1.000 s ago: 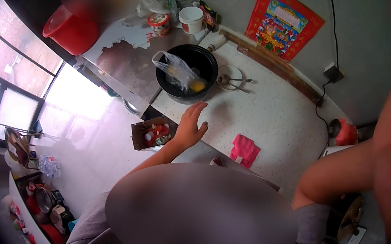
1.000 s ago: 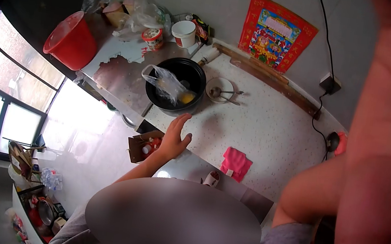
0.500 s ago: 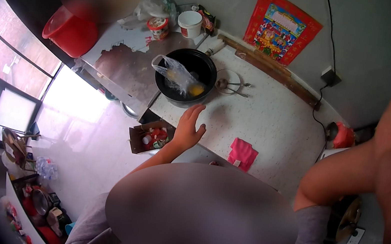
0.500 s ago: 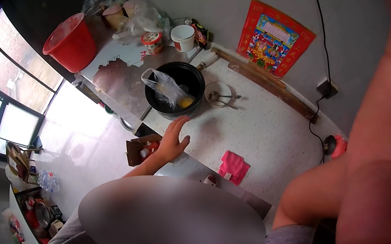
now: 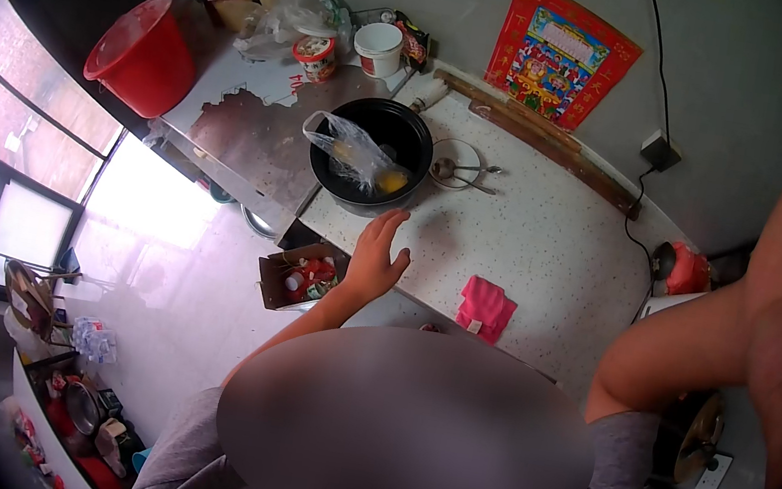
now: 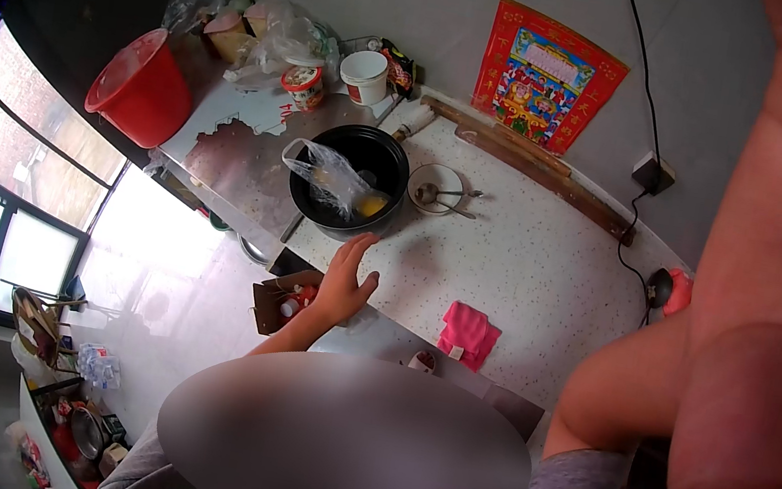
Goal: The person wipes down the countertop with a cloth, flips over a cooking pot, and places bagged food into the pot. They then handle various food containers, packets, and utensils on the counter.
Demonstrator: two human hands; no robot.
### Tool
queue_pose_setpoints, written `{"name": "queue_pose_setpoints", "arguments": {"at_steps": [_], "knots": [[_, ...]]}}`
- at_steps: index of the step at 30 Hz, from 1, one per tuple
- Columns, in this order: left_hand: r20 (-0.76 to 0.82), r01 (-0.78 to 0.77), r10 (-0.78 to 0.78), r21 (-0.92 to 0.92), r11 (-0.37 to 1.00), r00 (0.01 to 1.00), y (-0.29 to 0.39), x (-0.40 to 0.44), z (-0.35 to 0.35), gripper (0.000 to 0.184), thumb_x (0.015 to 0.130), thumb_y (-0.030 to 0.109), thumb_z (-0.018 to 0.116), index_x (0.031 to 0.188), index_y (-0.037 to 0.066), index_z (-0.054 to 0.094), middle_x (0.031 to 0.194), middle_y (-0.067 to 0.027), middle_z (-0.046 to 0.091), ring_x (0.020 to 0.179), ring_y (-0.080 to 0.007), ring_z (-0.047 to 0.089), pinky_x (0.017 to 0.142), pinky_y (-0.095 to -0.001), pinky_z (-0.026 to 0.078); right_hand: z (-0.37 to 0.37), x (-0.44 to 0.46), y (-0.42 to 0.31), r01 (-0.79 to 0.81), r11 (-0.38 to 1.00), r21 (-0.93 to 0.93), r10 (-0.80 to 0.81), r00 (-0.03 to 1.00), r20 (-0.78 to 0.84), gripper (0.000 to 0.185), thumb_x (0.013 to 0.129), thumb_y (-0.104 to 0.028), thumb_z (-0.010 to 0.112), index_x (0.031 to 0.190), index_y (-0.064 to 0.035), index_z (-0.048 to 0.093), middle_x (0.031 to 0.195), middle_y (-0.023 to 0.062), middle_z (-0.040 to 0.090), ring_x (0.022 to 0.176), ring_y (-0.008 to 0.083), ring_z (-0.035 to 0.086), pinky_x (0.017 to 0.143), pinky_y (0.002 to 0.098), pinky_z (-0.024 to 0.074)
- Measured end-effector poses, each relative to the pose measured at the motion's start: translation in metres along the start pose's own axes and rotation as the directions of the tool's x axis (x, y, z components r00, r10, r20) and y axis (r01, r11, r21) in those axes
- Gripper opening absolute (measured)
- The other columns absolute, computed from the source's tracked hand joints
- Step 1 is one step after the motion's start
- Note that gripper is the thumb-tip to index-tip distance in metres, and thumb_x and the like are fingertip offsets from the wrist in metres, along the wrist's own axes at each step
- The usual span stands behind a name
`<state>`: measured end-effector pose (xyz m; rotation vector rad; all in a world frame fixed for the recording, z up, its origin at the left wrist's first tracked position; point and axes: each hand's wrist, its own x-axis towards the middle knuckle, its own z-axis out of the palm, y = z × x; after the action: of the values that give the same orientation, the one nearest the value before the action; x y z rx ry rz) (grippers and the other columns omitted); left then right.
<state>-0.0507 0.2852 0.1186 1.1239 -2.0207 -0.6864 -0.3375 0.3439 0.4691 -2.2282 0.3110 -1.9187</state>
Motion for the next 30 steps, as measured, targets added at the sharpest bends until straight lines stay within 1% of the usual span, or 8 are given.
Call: {"name": "queue_pose_setpoints", "arguments": {"at_steps": [17, 30], "knots": [[0.002, 0.021, -0.021, 0.002, 1.000, 1.000, -0.0003, -0.0004, 0.0001, 0.057, 0.075, 0.006, 0.064, 0.129, 0.005, 0.044, 0.131, -0.0188, 0.047, 0.122, -0.0383, 0.045, 0.104, -0.0447, 0.036, 0.0005, -0.0014, -0.0003, -0.009, 1.000, 0.007, 0.009, 1.000, 0.005, 0.055, 0.085, -0.022, 0.059, 0.132, 0.0022, 0.043, 0.133, 0.0193, 0.049, 0.123, 0.0310, 0.047, 0.106, 0.0422, 0.0331], [-0.013, 0.004, -0.004, 0.002, 1.000, 1.000, -0.0003, 0.0004, 0.0002, 0.057, 0.075, 0.006, 0.064, 0.128, 0.005, 0.045, 0.130, -0.0187, 0.048, 0.120, -0.0385, 0.046, 0.103, -0.0448, 0.037, 0.0029, -0.0024, 0.0013, -0.017, 1.000, 0.015, 0.017, 1.000, 0.007, 0.057, 0.083, -0.024, 0.061, 0.132, 0.0016, 0.044, 0.132, 0.0182, 0.049, 0.123, 0.0303, 0.047, 0.106, 0.0416, 0.0334]]}}
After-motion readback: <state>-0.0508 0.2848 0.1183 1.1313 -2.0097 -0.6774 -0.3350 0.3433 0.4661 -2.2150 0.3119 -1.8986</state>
